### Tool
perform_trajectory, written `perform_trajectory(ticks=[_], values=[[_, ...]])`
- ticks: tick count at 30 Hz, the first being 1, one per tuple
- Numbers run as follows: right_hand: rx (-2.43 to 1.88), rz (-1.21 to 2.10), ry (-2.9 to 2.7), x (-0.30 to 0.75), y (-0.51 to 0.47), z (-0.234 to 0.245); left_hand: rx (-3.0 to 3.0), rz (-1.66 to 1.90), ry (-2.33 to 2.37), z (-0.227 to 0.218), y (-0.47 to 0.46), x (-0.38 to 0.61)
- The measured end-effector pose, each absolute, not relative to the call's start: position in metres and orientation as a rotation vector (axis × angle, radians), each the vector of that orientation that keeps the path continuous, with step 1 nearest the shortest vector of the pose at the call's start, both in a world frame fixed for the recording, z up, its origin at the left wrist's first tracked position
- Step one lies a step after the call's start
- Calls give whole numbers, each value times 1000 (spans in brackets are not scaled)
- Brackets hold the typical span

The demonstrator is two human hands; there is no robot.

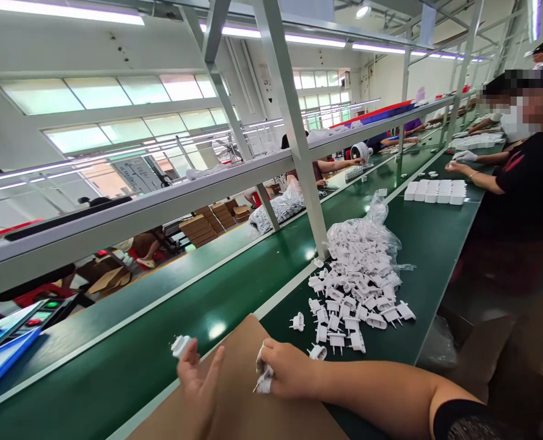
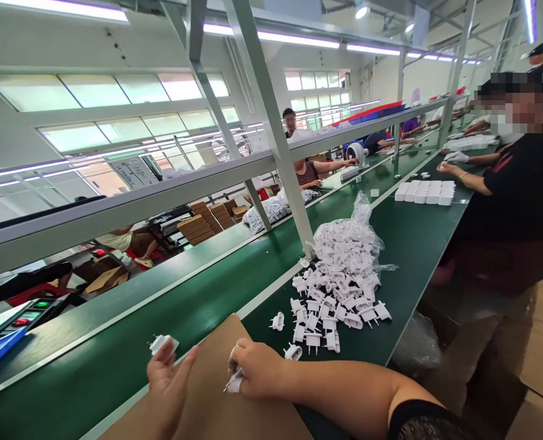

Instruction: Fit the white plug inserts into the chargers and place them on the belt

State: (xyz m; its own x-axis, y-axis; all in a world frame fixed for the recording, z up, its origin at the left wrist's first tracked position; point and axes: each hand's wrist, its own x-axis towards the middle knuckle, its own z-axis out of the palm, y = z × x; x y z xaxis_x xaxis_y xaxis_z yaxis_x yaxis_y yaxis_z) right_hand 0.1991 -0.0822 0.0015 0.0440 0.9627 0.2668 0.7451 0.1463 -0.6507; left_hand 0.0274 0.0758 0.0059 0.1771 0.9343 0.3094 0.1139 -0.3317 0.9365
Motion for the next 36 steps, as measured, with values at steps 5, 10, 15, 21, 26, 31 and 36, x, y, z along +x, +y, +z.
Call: perform_trajectory(ticks=[5, 10, 15, 21, 26, 31, 36], values=[[-1367, 769, -1181, 188, -76, -6, 1515, 707, 769, -8, 14, 17], [-1228, 1023, -779, 181, -71, -6, 1516, 590, 673, -1, 2, 26], [-1252, 989, -748, 183, -71, -2, 1556, 519, 683, 4, 2, 28], [-1222, 1101, -668, 186, -72, 1, 1495, 537, 688, 5, 4, 25], [-1118, 1072, -596, 182, -72, 3, 1336, 616, 757, 8, 5, 26], [-1036, 1042, -531, 177, -70, 4, 1275, 618, 742, 5, 6, 26], [-1039, 1053, -556, 178, -71, 4, 1295, 654, 786, -2, 8, 27]])
